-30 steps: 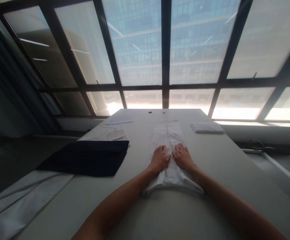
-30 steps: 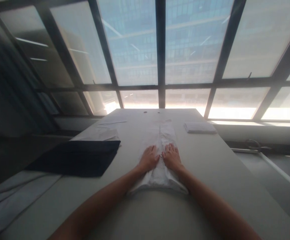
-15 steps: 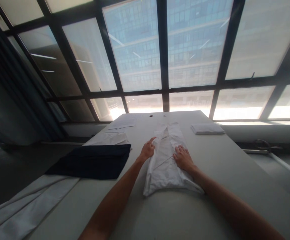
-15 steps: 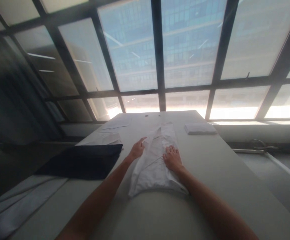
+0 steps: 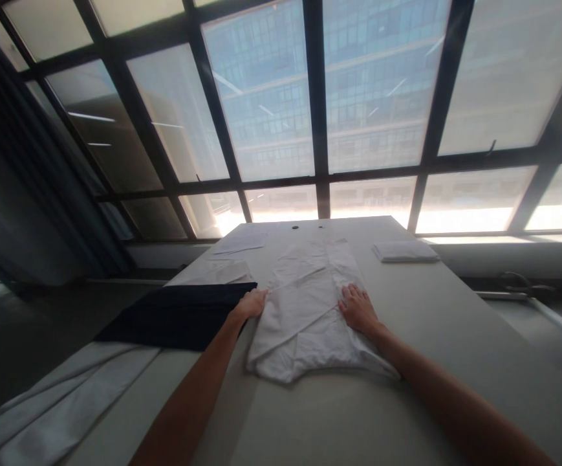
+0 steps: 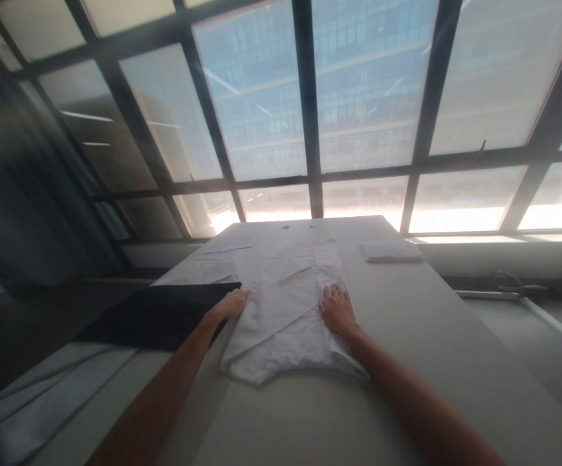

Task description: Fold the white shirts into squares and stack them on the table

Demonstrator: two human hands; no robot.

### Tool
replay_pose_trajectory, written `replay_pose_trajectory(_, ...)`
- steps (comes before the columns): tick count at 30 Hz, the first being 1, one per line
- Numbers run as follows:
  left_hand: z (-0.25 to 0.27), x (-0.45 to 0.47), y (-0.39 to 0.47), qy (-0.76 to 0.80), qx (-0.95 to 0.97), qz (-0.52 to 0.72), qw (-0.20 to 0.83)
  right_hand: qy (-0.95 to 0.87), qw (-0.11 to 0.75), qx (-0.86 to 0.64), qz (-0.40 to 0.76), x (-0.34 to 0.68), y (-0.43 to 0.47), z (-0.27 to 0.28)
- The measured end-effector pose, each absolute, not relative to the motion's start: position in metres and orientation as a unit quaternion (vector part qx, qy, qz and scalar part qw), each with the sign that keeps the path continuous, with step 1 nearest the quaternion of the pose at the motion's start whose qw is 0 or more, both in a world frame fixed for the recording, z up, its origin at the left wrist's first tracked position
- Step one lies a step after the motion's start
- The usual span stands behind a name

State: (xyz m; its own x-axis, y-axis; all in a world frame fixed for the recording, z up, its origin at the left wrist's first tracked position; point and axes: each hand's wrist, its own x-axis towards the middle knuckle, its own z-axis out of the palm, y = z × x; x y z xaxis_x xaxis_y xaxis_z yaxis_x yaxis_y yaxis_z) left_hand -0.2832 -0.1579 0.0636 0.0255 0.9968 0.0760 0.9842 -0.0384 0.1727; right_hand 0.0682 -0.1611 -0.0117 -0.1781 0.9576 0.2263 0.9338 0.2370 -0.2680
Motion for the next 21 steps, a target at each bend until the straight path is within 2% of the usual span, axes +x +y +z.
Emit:
replay_pose_trajectory(5, 0.055, -0.237, -0.166, 0.678, 0.728, 0.099, -0.032, -0.766, 0.194, -0.612, 0.009, 0.066, -0.165, -0.002)
replay_pose_trajectory(10, 0.021, -0.179, -0.171, 0.587, 0.799, 0.13, -0.025, -0.774, 0.192, -0.603, -0.024, 0.063, -0.168, 0.011)
replay_pose_trajectory(14, 0.002, -0.165, -0.173, 0.577, 0.806, 0.13, -0.01, -0.765, 0.197, -0.613, 0.008, 0.065, -0.164, 0.012)
replay_pose_trajectory(17, -0.001, -0.167, -0.172, 0.576, 0.807, 0.13, -0.004, -0.747, 0.234, -0.62, 0.057, 0.07, -0.159, 0.013)
replay_pose_trajectory(21, 0.0, -0.169, -0.171, 0.576, 0.807, 0.127, -0.007, -0.72, 0.342, -0.597, 0.092, 0.092, -0.146, 0.022)
